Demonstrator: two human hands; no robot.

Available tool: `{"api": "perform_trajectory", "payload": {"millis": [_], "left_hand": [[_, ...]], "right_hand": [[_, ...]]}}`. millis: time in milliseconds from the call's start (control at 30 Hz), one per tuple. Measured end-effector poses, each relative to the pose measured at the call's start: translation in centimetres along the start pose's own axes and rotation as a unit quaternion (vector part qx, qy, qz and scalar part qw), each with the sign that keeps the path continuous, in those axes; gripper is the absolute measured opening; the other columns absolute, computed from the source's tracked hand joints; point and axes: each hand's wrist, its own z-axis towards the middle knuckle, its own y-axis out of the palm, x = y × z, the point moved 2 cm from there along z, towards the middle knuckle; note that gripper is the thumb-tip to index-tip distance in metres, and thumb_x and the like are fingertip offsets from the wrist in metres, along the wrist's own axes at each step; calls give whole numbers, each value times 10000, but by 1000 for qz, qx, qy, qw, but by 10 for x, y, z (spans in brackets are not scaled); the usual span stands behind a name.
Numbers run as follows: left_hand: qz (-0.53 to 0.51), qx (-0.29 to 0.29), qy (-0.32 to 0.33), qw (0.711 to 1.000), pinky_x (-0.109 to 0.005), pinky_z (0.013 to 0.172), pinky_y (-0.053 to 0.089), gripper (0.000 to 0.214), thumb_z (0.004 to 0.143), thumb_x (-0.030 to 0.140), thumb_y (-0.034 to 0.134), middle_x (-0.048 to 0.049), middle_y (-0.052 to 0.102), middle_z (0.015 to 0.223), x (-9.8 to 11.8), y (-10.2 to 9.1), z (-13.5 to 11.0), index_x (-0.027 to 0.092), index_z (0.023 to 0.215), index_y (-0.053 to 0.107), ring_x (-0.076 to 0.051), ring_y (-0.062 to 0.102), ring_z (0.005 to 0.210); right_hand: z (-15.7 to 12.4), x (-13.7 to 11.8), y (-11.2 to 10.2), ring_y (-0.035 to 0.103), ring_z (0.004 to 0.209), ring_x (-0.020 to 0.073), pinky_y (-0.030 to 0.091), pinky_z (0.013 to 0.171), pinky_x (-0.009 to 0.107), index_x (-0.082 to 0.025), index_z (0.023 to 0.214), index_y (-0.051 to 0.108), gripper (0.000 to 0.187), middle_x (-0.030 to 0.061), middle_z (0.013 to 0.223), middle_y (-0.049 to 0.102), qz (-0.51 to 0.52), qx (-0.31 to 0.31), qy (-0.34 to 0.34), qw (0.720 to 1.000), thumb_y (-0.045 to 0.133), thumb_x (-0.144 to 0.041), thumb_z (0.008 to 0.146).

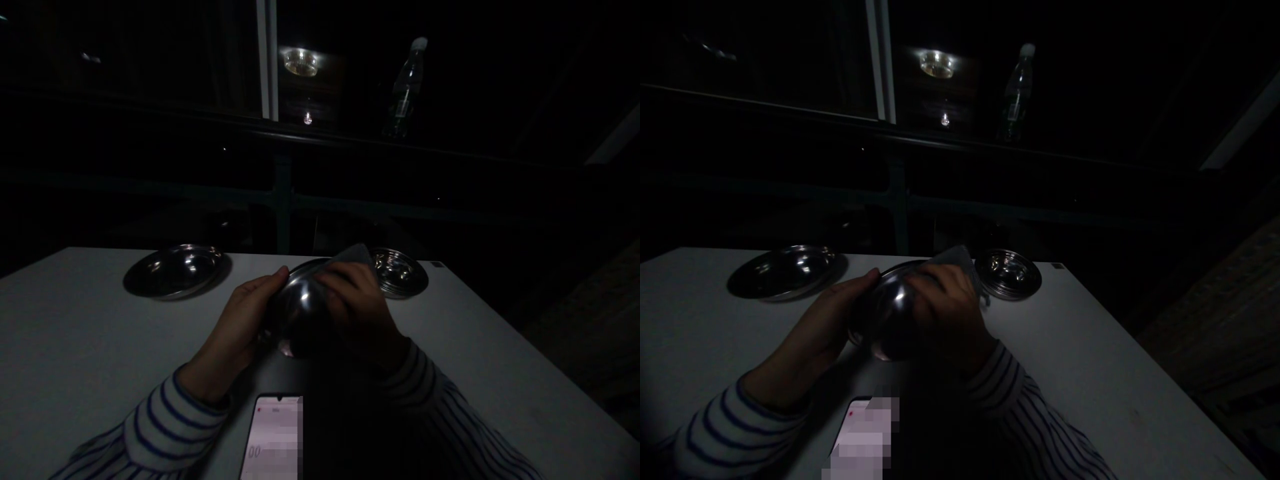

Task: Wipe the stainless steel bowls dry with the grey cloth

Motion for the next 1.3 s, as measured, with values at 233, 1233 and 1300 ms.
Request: {"api": "perform_trajectory", "payload": {"millis": [233,1233,1300], "left_hand": [[-46,-10,-14,999,-208,460,405,215,689,356,628,9,614,538,3,2,1,144,652,620,-107,541,477],[5,9,7,1000,-221,514,417,226,670,378,633,4,643,589,1,6,-2,152,668,645,-124,564,536],[17,8,11,1000,-218,507,411,229,678,384,625,4,645,596,3,7,-3,156,672,650,-127,567,545]], "right_hand": [[-2,-22,1,458,999,214,355,831,403,-243,1046,573,251,11,1087,591,-56,-29,-102,993,465,-295,825],[-1,2,4,455,1007,208,381,844,383,-206,1050,579,274,49,1123,566,-23,4,-10,1000,411,-228,835],[2,18,2,489,966,182,399,851,341,-148,1026,587,296,85,1043,582,21,39,61,997,361,-164,836]]}}
